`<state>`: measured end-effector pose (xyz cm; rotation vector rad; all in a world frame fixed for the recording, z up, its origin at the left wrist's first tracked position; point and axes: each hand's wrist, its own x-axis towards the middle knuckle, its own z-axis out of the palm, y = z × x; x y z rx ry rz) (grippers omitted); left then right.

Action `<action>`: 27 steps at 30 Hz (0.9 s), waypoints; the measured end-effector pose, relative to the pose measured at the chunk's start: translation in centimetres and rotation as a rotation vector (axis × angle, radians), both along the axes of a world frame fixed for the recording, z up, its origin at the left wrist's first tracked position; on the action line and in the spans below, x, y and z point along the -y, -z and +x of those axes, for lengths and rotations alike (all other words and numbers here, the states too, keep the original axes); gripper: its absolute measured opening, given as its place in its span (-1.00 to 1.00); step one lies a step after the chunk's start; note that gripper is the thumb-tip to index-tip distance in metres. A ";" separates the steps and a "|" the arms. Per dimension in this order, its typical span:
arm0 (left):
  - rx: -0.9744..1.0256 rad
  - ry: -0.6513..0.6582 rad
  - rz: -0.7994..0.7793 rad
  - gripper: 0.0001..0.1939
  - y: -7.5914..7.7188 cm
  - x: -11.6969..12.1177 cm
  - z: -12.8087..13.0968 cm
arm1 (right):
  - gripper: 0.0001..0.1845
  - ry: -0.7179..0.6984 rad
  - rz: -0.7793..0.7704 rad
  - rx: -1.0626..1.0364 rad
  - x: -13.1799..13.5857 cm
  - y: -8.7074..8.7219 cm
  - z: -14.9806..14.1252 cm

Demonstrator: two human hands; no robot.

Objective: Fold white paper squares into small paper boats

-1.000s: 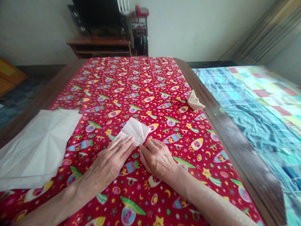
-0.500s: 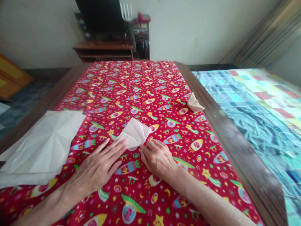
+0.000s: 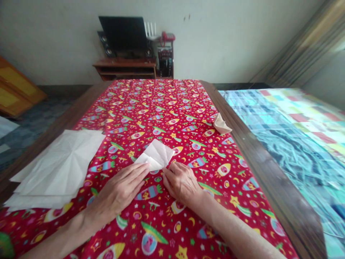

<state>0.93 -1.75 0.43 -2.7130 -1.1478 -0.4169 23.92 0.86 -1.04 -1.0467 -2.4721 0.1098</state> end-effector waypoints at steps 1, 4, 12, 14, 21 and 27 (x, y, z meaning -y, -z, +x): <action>-0.001 0.004 -0.025 -0.59 -0.1 -0.3 0.4 | -0.75 -0.009 -0.005 -0.009 -0.2 0.0 0.2; 0.002 0.014 -0.093 -0.62 -0.5 -1.0 0.9 | -0.76 -0.014 0.024 -0.040 -1.5 -0.2 1.6; 0.006 0.066 -0.125 -0.62 -1.0 -2.1 0.1 | -0.59 0.027 0.120 0.125 -6.3 -0.3 3.4; 0.004 0.082 -0.099 -0.63 -0.9 -2.7 -0.4 | -0.65 -0.019 0.143 0.134 -6.4 0.0 3.3; 0.021 0.109 -0.006 -0.64 -0.1 -6.2 -1.2 | -0.79 -0.172 0.269 0.156 -2.0 -0.9 2.4; 0.092 0.122 -0.081 -0.59 1.1 -4.9 -0.8 | -0.77 -0.329 0.124 0.103 0.6 -1.5 0.5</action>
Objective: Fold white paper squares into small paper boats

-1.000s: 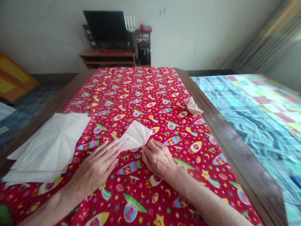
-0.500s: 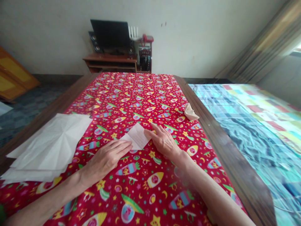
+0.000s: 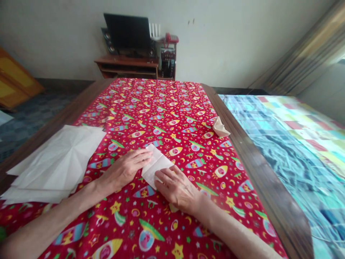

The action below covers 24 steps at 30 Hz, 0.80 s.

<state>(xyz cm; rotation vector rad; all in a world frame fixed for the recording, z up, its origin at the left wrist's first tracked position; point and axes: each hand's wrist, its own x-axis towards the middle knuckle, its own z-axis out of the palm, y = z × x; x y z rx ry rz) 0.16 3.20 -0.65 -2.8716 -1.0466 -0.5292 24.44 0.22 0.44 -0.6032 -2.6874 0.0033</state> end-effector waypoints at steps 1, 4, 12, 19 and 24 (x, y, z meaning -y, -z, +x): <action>0.018 -0.004 -0.029 -0.54 0.2 0.7 0.0 | -0.78 0.005 -0.040 -0.012 -0.1 0.1 -0.2; 0.044 -0.017 -0.109 -0.40 0.4 2.8 -0.3 | -0.81 0.011 -0.204 -0.101 -0.8 0.4 -0.4; 0.093 -0.061 -0.142 -0.38 0.3 4.8 -0.6 | -0.80 0.320 -0.524 -0.323 -1.7 0.7 -1.6; 0.175 -0.072 -0.206 -0.47 0.5 4.7 -0.5 | -0.76 0.546 -0.473 -0.274 -2.6 1.2 -2.4; 0.183 -0.092 -0.196 -0.42 0.5 4.8 -0.2 | -0.74 0.567 -0.452 -0.212 -3.0 0.7 -2.5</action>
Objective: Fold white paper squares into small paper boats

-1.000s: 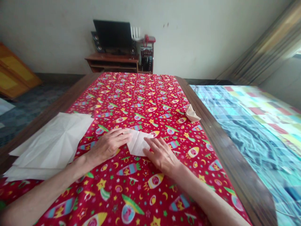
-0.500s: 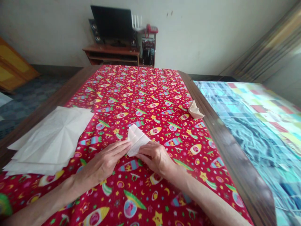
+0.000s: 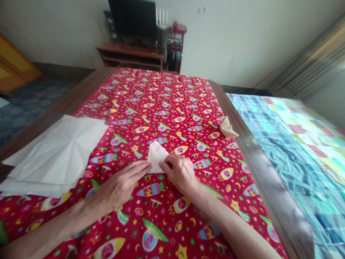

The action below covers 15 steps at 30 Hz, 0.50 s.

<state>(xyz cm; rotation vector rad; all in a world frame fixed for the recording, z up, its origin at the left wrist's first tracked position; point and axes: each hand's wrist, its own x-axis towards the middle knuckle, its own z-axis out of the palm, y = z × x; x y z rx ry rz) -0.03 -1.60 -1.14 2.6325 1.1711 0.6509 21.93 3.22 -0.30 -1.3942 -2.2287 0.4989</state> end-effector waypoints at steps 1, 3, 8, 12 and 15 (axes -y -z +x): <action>-0.011 -0.003 0.001 -0.42 0.0 0.0 0.0 | -0.75 -0.009 0.003 0.002 0.0 0.0 0.0; -0.041 0.002 0.001 -0.42 -0.1 0.1 0.1 | -0.74 -0.022 0.011 0.011 -0.1 -0.1 0.0; -0.114 0.024 0.016 -0.45 -0.3 0.1 0.2 | -0.74 -0.018 0.042 0.051 -0.1 0.2 -0.1; -0.147 0.049 0.014 -0.46 -0.6 0.1 0.3 | -0.74 -0.031 0.053 0.077 -0.1 0.2 -0.1; -0.170 0.058 0.008 -0.47 -0.7 0.2 0.3 | -0.76 -0.040 0.071 0.092 -0.1 0.2 0.0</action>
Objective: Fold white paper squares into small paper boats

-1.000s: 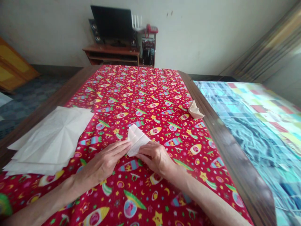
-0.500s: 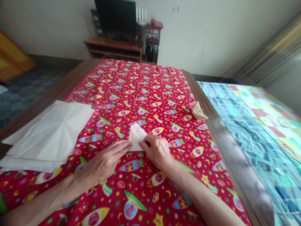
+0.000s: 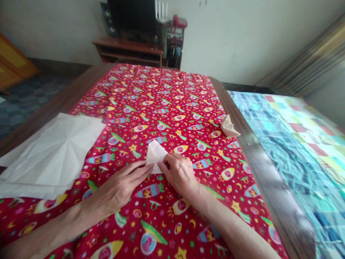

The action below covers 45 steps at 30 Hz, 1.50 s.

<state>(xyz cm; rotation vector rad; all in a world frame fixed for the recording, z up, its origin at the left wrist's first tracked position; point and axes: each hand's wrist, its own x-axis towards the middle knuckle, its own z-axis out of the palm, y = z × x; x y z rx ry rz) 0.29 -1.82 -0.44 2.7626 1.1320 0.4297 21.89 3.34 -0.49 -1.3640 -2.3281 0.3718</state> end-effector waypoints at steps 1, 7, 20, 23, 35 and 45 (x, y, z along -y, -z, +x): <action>-0.007 -0.005 -0.005 -0.47 0.1 0.0 0.0 | -0.76 -0.002 0.006 0.004 0.0 0.0 0.0; -0.028 -0.014 -0.010 -0.45 0.8 0.1 -0.1 | -0.77 -0.004 0.013 0.025 0.2 0.1 -0.1; -0.148 -0.047 0.044 -0.49 1.0 0.6 0.3 | -0.67 -0.412 0.441 0.090 3.5 -0.5 -0.3; -0.152 -0.052 0.055 -0.50 0.5 0.6 0.3 | -0.60 -0.391 0.391 0.204 5.0 -0.1 -0.4; -0.213 -0.035 0.083 -0.43 -0.7 0.8 0.2 | -0.54 -0.358 0.271 0.313 5.9 -0.2 3.5; -0.228 -0.043 0.121 -0.43 -0.6 0.8 0.5 | -0.64 -0.340 0.387 0.243 5.3 -0.4 2.1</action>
